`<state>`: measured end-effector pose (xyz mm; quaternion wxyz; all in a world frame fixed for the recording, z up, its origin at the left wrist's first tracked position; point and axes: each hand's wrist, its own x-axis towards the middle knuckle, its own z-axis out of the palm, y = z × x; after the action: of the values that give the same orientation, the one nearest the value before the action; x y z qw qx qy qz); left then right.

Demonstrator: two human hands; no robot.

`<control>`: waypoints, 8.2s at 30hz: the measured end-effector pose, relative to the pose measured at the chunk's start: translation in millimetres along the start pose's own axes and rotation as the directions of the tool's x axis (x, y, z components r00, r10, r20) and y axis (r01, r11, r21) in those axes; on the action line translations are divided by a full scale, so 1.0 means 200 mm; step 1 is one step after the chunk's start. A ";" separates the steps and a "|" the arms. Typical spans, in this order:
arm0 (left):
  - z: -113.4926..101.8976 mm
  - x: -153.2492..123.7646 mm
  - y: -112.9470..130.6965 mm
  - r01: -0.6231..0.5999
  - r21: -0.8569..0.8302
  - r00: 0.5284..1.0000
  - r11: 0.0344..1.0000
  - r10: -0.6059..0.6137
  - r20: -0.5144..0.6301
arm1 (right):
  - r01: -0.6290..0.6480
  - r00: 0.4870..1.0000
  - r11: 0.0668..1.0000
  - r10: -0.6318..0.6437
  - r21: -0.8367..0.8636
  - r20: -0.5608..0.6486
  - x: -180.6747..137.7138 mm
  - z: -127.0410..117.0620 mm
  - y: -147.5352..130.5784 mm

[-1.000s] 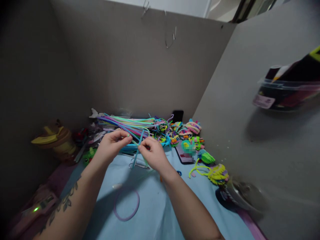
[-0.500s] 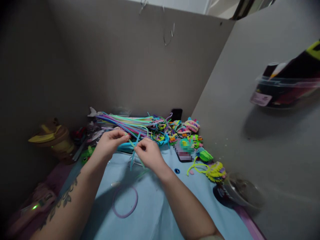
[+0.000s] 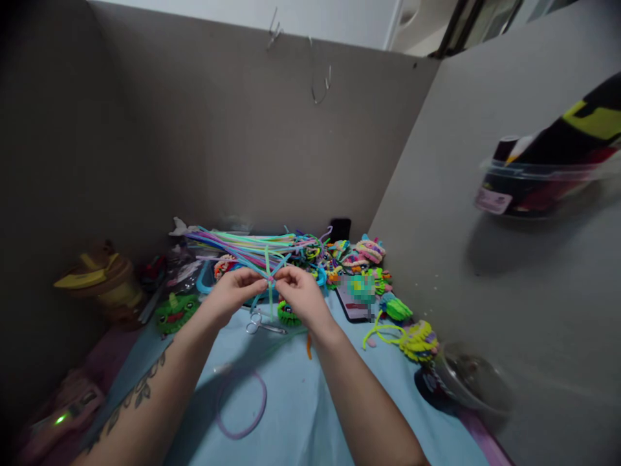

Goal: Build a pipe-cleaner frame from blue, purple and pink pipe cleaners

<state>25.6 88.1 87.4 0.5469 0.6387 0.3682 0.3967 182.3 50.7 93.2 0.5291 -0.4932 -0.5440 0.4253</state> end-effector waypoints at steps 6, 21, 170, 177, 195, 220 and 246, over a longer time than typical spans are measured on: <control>0.01 -0.01 0.00 0.017 0.054 1.000 0.998 -0.016 -0.019 | 0.073 0.996 0.997 -0.075 -0.035 -0.056 0.01 0.01 0.02; -0.08 -0.02 0.06 0.013 0.084 0.999 0.996 -0.011 -0.031 | 0.175 0.984 0.979 -0.170 -0.108 0.052 -0.04 -0.08 -0.04; -0.09 -0.32 -0.27 0.254 0.094 0.923 0.963 -0.212 -0.322 | -0.304 0.783 0.949 0.200 0.081 0.589 0.07 0.11 0.46; -0.05 -0.34 -0.30 0.245 0.089 0.949 0.965 -0.220 -0.225 | -0.322 0.835 0.913 0.151 0.249 0.529 0.09 0.13 0.50; 0.06 -0.33 -0.34 0.264 0.037 0.947 0.964 -0.252 -0.198 | -0.278 0.836 0.850 -0.016 0.448 0.549 0.03 0.22 0.58; -0.03 -0.32 -0.37 0.236 0.034 0.914 0.971 -0.210 -0.348 | -0.227 0.886 0.900 0.032 0.372 0.463 -0.02 0.27 0.58; -0.07 -0.45 -0.29 0.042 0.685 0.946 0.728 -0.250 0.208 | -0.044 0.971 0.992 0.015 0.116 0.240 0.10 0.01 0.35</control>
<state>-26.9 20.4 22.5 0.3567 0.8117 0.4526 0.0957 187.5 81.7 26.6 0.4822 -0.4135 -0.5696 0.5216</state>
